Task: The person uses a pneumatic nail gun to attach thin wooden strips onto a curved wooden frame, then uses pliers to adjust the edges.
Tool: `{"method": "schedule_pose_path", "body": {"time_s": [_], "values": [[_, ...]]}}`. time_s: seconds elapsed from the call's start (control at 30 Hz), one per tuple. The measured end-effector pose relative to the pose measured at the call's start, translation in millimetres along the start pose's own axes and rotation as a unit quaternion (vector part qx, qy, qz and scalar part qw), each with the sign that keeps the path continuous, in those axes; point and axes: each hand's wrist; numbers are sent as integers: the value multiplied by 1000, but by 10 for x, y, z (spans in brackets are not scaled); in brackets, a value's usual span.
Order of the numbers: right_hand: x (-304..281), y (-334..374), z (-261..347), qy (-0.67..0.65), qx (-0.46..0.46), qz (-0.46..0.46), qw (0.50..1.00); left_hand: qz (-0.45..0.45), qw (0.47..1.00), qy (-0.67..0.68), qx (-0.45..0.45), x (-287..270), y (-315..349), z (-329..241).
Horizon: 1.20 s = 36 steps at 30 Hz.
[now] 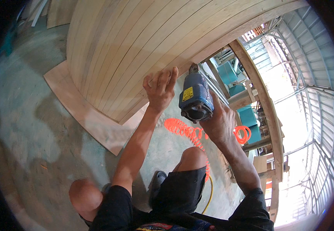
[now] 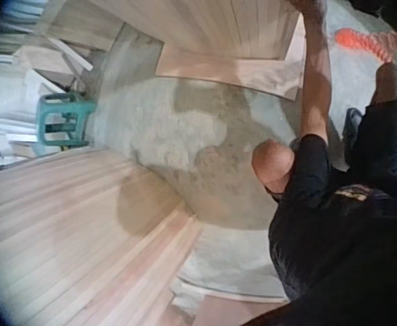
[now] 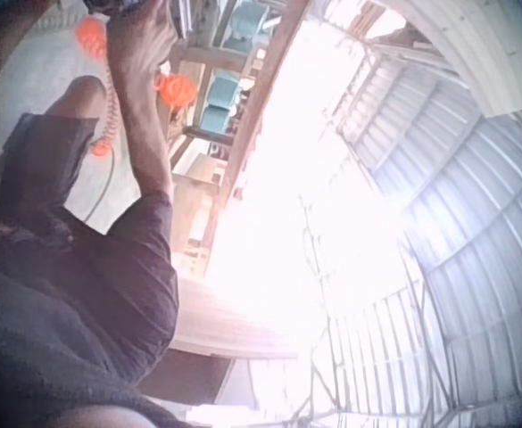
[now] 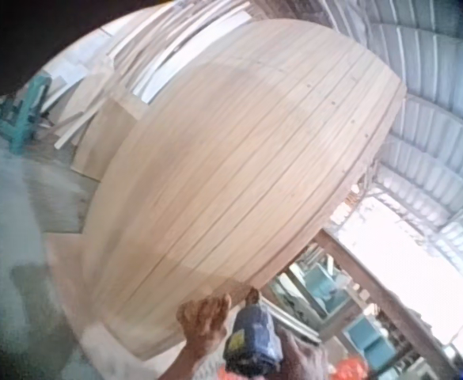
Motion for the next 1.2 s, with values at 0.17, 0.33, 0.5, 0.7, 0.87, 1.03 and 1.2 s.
{"method": "schedule_pose_path", "body": {"time_s": [0.17, 0.33, 0.5, 0.7, 0.87, 1.03, 1.2], "values": [[-66, -26, 19, 12, 1, -2, 1000, 11, 999, 27, -13, -10, 19, -1], [-270, -89, -308, -31, -28, -63, 997, 0, 999, 35, -15, 8, 21, 0], [-625, -301, -320, 6, -18, -103, 995, 3, 998, 39, -39, 9, 17, -34], [-752, -453, -326, 2, -7, -136, 991, -4, 998, 45, -45, -1, 42, 7], [-772, -465, -304, 8, -11, -122, 992, -1, 998, 42, -49, -12, 58, -3], [-748, -470, -258, 46, 37, -104, 993, -10, 998, 43, -48, 42, 24, 26], [-749, -34, -282, -41, -34, -99, 994, -3, 998, 45, -34, 47, 61, -24]]}}
Point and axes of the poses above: each hand's wrist, its own y-axis away from the middle knuckle, its own x-axis out of the palm, z = x × y, and after that the axes turned 6 degrees about -z, right-handed
